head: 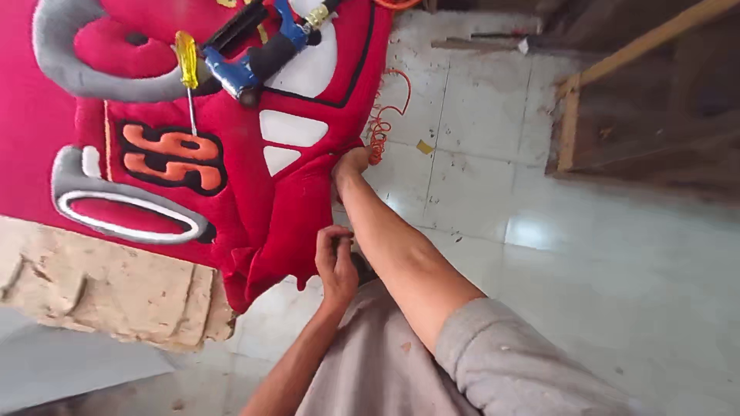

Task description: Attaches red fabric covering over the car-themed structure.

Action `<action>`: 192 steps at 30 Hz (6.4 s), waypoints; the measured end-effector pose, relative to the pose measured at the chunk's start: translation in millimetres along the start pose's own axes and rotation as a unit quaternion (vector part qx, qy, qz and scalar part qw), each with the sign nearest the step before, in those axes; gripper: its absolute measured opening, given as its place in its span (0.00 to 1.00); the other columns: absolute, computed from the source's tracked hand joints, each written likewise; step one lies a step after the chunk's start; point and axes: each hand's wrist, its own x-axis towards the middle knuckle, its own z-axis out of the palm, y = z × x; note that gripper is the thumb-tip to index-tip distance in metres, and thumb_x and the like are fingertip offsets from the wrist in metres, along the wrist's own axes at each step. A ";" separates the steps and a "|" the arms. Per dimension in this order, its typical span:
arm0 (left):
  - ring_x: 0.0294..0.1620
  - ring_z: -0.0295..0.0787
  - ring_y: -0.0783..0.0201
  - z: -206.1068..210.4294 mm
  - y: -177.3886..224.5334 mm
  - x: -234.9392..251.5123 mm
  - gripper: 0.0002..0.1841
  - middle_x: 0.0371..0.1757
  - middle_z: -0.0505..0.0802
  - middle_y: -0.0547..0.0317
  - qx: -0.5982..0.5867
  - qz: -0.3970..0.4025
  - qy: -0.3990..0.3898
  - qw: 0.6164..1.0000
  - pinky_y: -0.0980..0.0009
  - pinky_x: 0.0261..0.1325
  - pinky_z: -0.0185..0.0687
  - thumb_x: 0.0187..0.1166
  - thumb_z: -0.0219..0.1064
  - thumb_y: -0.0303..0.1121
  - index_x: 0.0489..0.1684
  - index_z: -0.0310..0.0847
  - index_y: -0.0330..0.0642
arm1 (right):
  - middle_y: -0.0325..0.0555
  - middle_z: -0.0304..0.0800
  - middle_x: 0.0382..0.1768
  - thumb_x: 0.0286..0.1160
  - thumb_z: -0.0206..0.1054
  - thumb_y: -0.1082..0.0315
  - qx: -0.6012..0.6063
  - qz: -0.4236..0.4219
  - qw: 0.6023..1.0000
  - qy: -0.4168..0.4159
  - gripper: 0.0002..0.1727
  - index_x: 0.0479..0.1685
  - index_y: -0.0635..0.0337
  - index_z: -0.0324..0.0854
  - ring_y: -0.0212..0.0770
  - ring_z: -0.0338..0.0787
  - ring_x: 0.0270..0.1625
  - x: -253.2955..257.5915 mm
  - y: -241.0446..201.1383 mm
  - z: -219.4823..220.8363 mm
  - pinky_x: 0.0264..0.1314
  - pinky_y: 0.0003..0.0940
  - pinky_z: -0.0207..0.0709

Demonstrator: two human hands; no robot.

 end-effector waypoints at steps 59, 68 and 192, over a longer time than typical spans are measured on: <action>0.47 0.90 0.67 98.4 -110.5 134.3 0.10 0.46 0.93 0.60 -0.294 -0.059 0.325 0.897 0.61 0.60 0.87 0.84 0.67 0.34 0.54 0.83 0.38 | 0.68 0.88 0.43 0.72 0.66 0.70 -0.630 -0.715 0.149 -0.264 0.11 0.43 0.72 0.82 0.69 0.92 0.42 -3.0 -158.3 -33.8 0.35 0.66 0.81; 0.51 0.88 0.68 79.5 -108.1 126.6 0.12 0.48 0.93 0.60 -0.266 -0.088 0.261 0.924 0.63 0.65 0.84 0.83 0.67 0.34 0.57 0.84 0.36 | 0.52 0.90 0.54 0.88 0.58 0.52 -0.498 -0.247 0.745 -0.369 0.24 0.67 0.65 0.78 0.45 0.93 0.50 76.2 -78.5 -102.2 0.49 0.43 0.88; 0.47 0.86 0.73 66.4 -96.5 125.1 0.15 0.46 0.91 0.58 -0.183 -0.111 0.215 0.953 0.71 0.62 0.81 0.89 0.61 0.36 0.57 0.82 0.31 | 0.41 0.84 0.31 0.86 0.56 0.65 -0.046 0.132 0.911 -0.387 0.05 0.45 0.56 0.74 0.33 0.88 0.28 4.9 -72.9 -65.9 0.36 0.22 0.86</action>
